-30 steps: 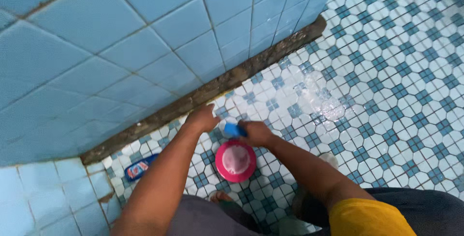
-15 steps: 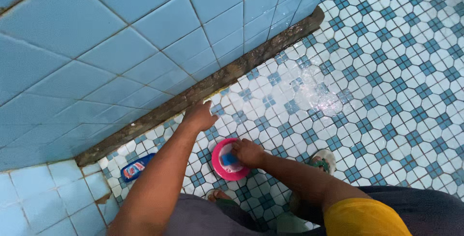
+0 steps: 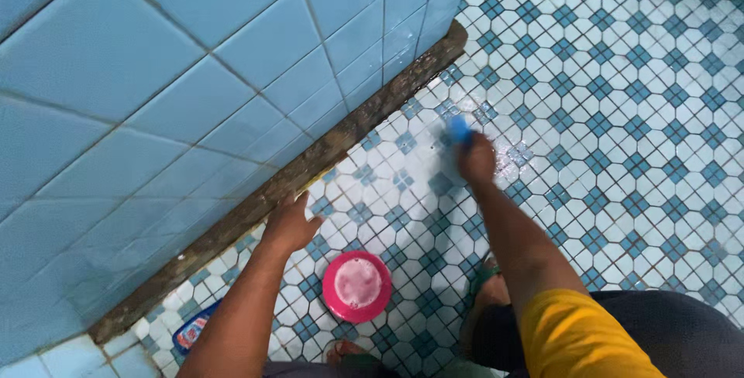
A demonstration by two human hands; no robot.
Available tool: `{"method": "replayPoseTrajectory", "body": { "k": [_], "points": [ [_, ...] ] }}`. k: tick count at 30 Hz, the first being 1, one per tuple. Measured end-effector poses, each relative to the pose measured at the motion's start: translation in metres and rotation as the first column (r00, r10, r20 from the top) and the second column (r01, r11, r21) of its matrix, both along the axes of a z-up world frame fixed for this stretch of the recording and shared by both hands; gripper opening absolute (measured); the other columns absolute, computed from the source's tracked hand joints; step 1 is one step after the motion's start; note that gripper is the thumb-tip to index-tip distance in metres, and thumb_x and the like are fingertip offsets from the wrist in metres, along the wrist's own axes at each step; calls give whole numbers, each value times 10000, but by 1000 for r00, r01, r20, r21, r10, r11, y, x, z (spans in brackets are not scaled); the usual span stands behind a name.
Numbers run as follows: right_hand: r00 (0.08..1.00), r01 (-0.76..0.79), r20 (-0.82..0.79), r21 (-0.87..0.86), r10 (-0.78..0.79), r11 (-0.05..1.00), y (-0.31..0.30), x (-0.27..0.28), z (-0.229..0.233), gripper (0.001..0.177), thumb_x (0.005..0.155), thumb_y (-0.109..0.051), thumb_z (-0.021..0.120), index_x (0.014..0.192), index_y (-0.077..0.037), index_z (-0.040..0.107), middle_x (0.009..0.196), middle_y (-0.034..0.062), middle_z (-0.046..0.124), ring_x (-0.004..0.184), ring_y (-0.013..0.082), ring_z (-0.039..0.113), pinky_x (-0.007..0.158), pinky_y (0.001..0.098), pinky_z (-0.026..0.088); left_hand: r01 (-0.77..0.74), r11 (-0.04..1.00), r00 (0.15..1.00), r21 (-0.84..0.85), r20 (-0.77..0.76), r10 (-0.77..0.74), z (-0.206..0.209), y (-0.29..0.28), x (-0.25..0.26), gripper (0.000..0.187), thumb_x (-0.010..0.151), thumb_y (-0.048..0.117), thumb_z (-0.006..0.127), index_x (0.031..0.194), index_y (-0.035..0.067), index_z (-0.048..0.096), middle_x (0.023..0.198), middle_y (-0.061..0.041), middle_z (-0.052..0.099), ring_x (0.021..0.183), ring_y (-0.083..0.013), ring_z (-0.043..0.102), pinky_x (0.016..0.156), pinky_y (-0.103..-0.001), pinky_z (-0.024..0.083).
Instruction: The person scrubs light blue tiled walls and the floor of a bathroom using a blue brush and soapy water from a pink bowl. They rinse the brush and pour water from a pink scoop to wash away soap residue.
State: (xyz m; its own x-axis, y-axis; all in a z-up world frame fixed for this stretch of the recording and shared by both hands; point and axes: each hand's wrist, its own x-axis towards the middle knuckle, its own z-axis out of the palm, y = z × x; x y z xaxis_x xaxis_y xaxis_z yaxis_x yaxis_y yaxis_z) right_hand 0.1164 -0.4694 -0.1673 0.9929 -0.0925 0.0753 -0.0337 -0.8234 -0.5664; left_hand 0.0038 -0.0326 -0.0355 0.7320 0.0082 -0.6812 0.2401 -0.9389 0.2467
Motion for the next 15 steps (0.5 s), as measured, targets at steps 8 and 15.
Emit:
{"method": "replayPoseTrajectory", "body": {
  "k": [8,15],
  "points": [
    [909,348,-110,-325,-401,879,-77,-11,-44,317,931,-237,668,1106,27,642,1063,268,650,931,424,659,773,528,559,34,999,999,24,-35,-33,-9,-10,27,882,898,479,687,1586,80,306,1654,-264,197,1517,-418,270,1232,-467,271],
    [909,-398,-180,-113,375,910,47,-14,-77,342,928,-153,593,1215,33,574,1071,247,632,952,418,628,808,503,542,10,1000,999,4,30,-10,-7,-57,70,878,899,442,706,1592,102,290,1688,-237,96,1543,-419,179,1233,-505,242]
  ]
}}
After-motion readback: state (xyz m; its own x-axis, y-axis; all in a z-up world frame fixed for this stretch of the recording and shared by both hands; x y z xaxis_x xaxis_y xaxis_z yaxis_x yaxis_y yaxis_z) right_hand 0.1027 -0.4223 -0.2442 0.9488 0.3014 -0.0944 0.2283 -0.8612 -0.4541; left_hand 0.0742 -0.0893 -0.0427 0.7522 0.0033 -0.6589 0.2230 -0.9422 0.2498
